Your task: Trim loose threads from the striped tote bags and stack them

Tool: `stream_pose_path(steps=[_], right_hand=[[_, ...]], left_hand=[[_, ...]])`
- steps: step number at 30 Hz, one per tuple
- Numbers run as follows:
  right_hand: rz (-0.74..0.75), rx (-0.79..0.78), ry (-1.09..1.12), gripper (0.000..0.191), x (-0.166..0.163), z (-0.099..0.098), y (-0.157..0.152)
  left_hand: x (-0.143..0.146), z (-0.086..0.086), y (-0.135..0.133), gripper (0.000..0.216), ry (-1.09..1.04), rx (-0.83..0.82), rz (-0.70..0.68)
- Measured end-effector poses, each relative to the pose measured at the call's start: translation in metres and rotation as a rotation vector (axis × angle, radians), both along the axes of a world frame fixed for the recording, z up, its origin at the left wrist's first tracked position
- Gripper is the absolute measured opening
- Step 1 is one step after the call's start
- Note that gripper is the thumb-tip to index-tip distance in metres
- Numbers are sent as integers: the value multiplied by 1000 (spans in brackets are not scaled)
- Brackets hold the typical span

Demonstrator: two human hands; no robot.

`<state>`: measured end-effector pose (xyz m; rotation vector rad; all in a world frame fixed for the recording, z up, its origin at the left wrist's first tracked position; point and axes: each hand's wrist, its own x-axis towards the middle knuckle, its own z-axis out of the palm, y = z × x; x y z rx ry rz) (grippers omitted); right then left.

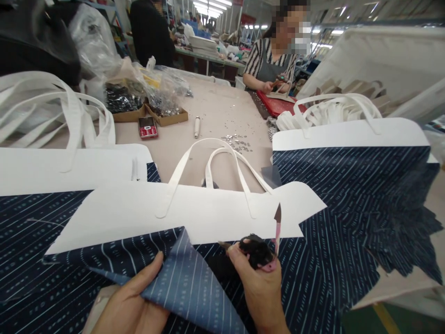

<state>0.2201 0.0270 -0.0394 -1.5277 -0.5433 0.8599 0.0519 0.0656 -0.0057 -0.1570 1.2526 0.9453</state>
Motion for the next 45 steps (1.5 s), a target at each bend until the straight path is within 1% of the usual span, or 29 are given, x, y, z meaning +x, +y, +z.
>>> stream_pose_path(steps=[4,7,10,13,15,19,20,22,27,30,33,34,37,38,41,45], right_hand=[[-5,-15,-8,21,-3,-4,0],[-6,-17,-22,20,-6,-5,0],[-10,-29,-41,18,-7,-3,1],[-31,-44,-45,17,-9,-2,1],[-36,-54,-43,19,-9,-2,1],[-56,-79,-89,23,-10,-3,1],[-60,-85,-105,23,-10,-3,2],[-36,-93,-125,23,-11,-2,3],[79,-127,-134,23,-14,6,8],[109,-138,-173,24,-16,10,11],[140,-125,-192,25,-18,9,11],[117,-111,-184,23,-17,8,10],[-44,-61,-151,21,-13,3,6],[-74,-52,-141,22,-11,2,5],[-50,-57,-122,22,-5,2,3],[-94,-84,-137,25,-5,5,4]], left_hand=[[0,2,1,45,49,4,12],[4,9,3,43,24,-48,8],[10,21,4,46,23,-64,29],[11,24,4,45,38,-84,19],[8,19,3,48,58,-107,1],[0,3,0,75,59,-97,62],[-2,0,-1,78,46,-97,68],[-5,-5,-3,76,22,-91,54],[-11,-13,-5,50,31,-46,20],[-10,-14,-4,43,32,-25,18],[-5,-10,-3,42,30,-16,31],[-4,-9,-3,43,34,-14,37],[-2,-6,-3,42,50,-48,77],[-2,-6,-4,43,51,-52,94],[-5,-10,-5,51,61,-21,142],[-11,-19,-6,55,67,-17,109]])
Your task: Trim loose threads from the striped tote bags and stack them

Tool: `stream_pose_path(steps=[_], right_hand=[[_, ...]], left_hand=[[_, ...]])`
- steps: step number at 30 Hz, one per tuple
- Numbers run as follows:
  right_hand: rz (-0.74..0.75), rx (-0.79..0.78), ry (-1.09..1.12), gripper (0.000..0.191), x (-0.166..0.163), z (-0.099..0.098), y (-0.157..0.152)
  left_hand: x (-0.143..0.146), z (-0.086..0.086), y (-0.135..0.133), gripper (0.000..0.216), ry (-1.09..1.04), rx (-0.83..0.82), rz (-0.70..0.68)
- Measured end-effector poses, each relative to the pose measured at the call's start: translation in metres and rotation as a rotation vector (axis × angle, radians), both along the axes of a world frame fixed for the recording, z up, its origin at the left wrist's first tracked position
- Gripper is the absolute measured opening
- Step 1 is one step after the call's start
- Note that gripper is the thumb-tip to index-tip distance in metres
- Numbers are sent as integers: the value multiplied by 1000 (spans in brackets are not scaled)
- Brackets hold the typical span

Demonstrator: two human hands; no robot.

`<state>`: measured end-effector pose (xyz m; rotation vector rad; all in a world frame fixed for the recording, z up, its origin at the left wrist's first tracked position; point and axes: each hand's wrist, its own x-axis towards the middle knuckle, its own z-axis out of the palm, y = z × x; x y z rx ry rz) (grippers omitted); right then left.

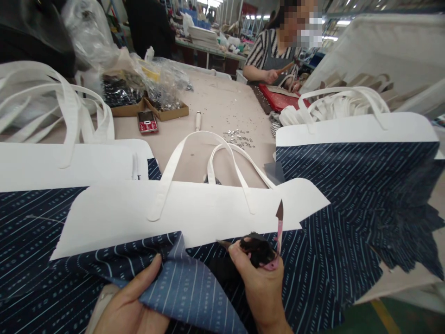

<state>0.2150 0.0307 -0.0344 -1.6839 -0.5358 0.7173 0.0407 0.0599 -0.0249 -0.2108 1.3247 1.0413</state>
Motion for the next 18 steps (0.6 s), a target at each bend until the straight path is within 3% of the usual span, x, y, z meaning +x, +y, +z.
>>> stream_pose_path(steps=[6,9,12,15,18], right_hand=[[-1,6,23,27,-5,-4,1],[-35,31,-12,27,-7,-7,1],[29,23,-36,22,-10,-6,1],[136,6,-10,19,-12,-5,2],[63,55,-1,20,-10,-7,1]], left_hand=[[-2,-2,-4,55,78,55,-73],[3,10,-2,42,23,-48,-54],[7,25,3,39,-88,-71,-89],[8,30,7,48,-130,-64,-110],[9,25,4,61,-88,-28,-26]])
